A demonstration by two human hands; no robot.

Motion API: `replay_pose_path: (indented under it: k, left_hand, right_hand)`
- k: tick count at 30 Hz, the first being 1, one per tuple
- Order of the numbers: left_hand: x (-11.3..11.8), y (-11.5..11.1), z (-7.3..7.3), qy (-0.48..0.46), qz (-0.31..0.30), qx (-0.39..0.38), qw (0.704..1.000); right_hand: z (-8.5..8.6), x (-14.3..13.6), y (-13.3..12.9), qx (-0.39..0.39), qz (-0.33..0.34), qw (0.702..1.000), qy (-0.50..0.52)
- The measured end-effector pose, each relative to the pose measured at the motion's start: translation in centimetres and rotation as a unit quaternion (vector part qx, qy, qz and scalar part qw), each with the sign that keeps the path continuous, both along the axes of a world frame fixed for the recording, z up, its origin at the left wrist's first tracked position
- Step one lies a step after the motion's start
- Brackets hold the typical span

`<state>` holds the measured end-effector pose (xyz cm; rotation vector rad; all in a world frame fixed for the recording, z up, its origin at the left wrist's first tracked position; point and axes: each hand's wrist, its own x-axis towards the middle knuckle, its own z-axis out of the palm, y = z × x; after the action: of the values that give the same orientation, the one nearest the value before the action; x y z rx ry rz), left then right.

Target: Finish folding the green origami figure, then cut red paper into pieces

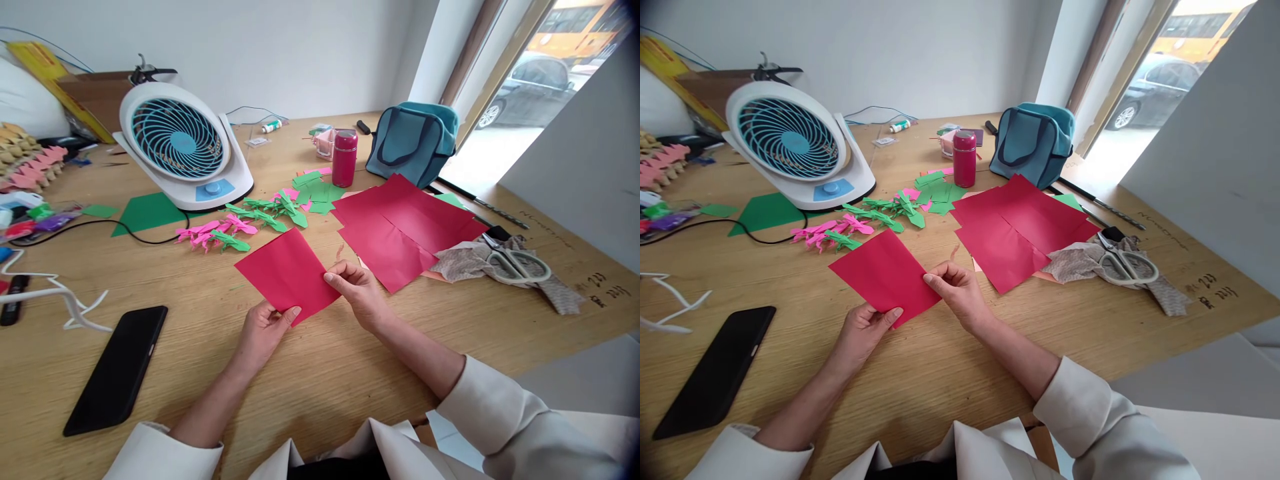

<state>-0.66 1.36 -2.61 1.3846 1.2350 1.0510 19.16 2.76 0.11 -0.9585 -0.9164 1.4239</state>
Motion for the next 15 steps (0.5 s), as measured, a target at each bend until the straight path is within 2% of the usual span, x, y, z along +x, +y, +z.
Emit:
replay_pose_path:
  k: [5,7,9,10,12,14,15]
  left_hand:
    - [0.5,-0.3,0.7,-0.028,-0.036,-0.03,0.999]
    - [0.0,0.0,0.9,-0.036,-0.043,-0.033,0.998]
    - [-1.0,0.5,1.3,-0.039,-0.021,-0.006,0.999]
    - [-1.7,0.7,1.8,-0.038,0.004,0.029,0.999]
    - [-2.9,1.0,3.4,-0.025,0.082,0.158,0.984]
    - [-3.3,0.8,5.8,0.08,0.137,0.313,0.936]
    - [-3.1,0.5,7.2,0.171,0.142,0.386,0.895]
  right_hand:
    - [0.5,0.4,-0.1,0.083,-0.005,0.995,-0.051]
    - [0.9,0.9,-0.1,0.133,-0.008,0.987,-0.089]
    - [1.5,1.6,-0.1,0.185,-0.011,0.972,-0.142]
    - [1.9,2.0,-0.1,0.212,-0.012,0.961,-0.176]
    - [2.6,2.7,-0.2,0.269,-0.015,0.93,-0.25]
    - [3.4,3.1,-0.5,0.316,-0.014,0.896,-0.312]
    - [3.8,3.2,-0.7,0.334,-0.009,0.881,-0.335]
